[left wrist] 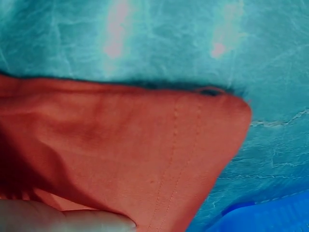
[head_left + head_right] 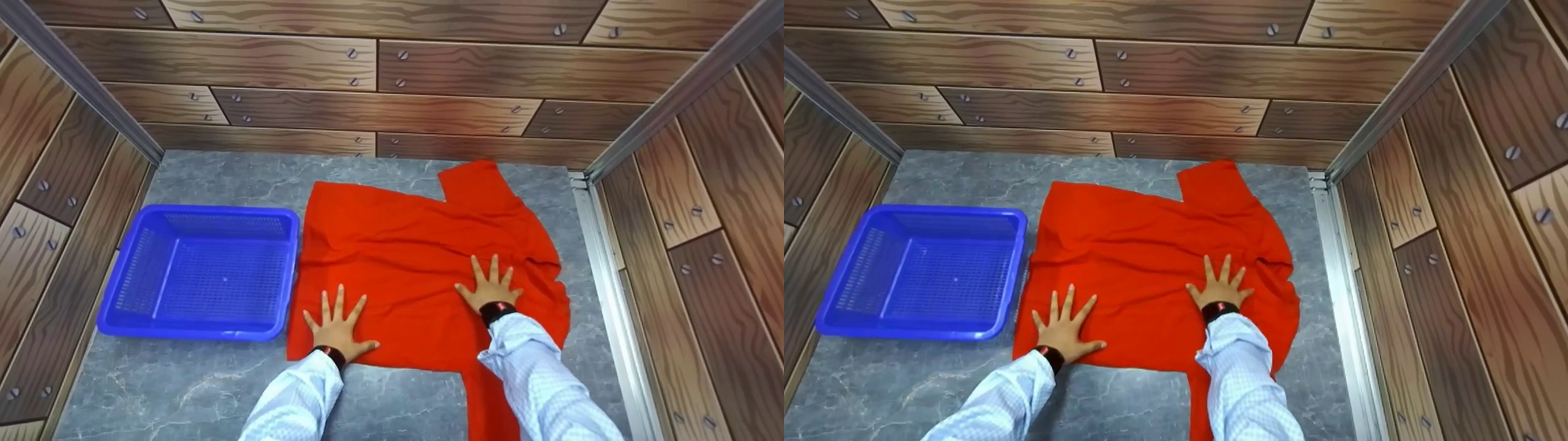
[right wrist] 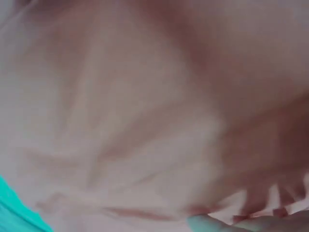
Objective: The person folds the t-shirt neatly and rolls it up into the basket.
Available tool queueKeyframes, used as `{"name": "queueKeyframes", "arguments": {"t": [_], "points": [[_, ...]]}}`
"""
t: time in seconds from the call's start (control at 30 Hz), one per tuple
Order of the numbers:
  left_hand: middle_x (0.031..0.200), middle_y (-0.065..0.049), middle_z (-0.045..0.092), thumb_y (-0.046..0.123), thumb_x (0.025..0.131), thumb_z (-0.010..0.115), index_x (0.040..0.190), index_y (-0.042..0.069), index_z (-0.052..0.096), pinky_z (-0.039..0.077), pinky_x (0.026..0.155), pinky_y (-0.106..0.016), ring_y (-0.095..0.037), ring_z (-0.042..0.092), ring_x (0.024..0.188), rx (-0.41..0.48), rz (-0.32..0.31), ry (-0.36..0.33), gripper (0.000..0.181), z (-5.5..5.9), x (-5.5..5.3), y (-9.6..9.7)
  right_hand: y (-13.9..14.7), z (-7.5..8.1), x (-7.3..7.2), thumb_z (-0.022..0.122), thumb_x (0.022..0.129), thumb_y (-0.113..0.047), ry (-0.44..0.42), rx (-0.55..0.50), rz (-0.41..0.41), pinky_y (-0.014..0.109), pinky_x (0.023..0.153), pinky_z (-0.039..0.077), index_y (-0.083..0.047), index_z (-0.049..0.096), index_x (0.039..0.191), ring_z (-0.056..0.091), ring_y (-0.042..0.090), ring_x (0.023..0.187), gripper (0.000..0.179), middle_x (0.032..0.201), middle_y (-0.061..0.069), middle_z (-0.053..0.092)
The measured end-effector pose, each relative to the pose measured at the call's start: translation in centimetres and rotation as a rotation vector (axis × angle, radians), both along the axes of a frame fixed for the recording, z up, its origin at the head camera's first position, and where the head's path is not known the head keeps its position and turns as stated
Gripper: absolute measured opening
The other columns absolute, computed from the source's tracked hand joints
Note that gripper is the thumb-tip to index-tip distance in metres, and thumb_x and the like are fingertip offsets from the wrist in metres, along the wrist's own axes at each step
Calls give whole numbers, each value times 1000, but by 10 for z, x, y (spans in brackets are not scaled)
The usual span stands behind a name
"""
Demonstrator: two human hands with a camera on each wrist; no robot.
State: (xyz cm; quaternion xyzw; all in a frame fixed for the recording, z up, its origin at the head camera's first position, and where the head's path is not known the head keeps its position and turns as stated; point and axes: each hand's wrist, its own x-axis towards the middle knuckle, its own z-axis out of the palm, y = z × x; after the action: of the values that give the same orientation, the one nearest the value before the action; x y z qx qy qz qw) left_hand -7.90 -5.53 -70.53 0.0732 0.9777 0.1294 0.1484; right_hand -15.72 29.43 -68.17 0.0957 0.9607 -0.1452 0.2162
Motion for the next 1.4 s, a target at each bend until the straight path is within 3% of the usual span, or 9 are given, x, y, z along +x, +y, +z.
{"name": "queueKeyframes", "arguments": {"t": [0.17,0.4,0.6,0.73,0.87,1.03,1.2,1.3,1.4], "points": [[167,-7,2,85,64,59,153,47,20,2,103,-84,-46,1,151,-12,-23,28,105,3,-1,0,3,2,-1,43,84,-78,-9,16,19,87,98,2,-33,5,158,-13,59,143,95,164,16,-14],[167,-7,3,83,64,62,153,45,22,2,103,-83,-46,1,151,-6,-39,31,105,10,1,1,12,14,-7,47,86,-72,-13,-41,53,84,102,0,-30,9,158,-13,57,144,91,164,16,-12],[167,-7,3,84,64,62,153,46,20,3,103,-84,-46,2,151,-12,-44,20,105,9,2,4,19,16,-5,47,89,-68,-31,-95,57,79,107,-6,-31,10,158,-17,52,146,87,164,14,-16],[167,-7,2,85,63,61,153,47,20,4,102,-84,-46,3,151,-33,-25,20,106,8,0,4,13,12,1,50,90,-63,73,-97,52,80,106,-5,-31,16,158,-12,52,147,82,165,15,-11],[167,-8,4,84,64,61,153,45,23,4,102,-84,-46,5,150,-17,19,65,104,8,4,3,-1,9,23,53,93,-55,228,-108,28,80,106,-2,-31,21,157,-5,53,148,75,166,14,-5],[166,-9,9,84,70,55,154,40,25,3,105,-81,-45,8,150,18,87,116,99,3,27,0,-16,9,79,55,93,-52,328,-43,33,80,106,1,-29,27,156,3,58,145,72,166,16,2],[166,-10,12,87,71,49,154,38,26,2,108,-79,-45,9,150,3,131,88,99,-6,43,-5,-17,-4,122,52,92,-59,244,11,18,84,101,-2,-28,27,155,1,65,141,74,165,19,3],[166,-10,10,88,69,48,155,39,23,-1,108,-78,-44,6,151,-13,128,77,102,-8,40,-3,-10,-16,132,45,92,-67,177,27,-8,86,98,-6,-31,23,156,-5,64,141,78,165,18,0],[166,-9,8,89,68,49,155,40,20,-3,108,-78,-44,4,151,-16,118,87,104,-10,30,-1,-5,-24,131,42,90,-71,178,25,-30,85,97,-10,-33,21,157,-9,62,142,80,166,16,-2]]}}
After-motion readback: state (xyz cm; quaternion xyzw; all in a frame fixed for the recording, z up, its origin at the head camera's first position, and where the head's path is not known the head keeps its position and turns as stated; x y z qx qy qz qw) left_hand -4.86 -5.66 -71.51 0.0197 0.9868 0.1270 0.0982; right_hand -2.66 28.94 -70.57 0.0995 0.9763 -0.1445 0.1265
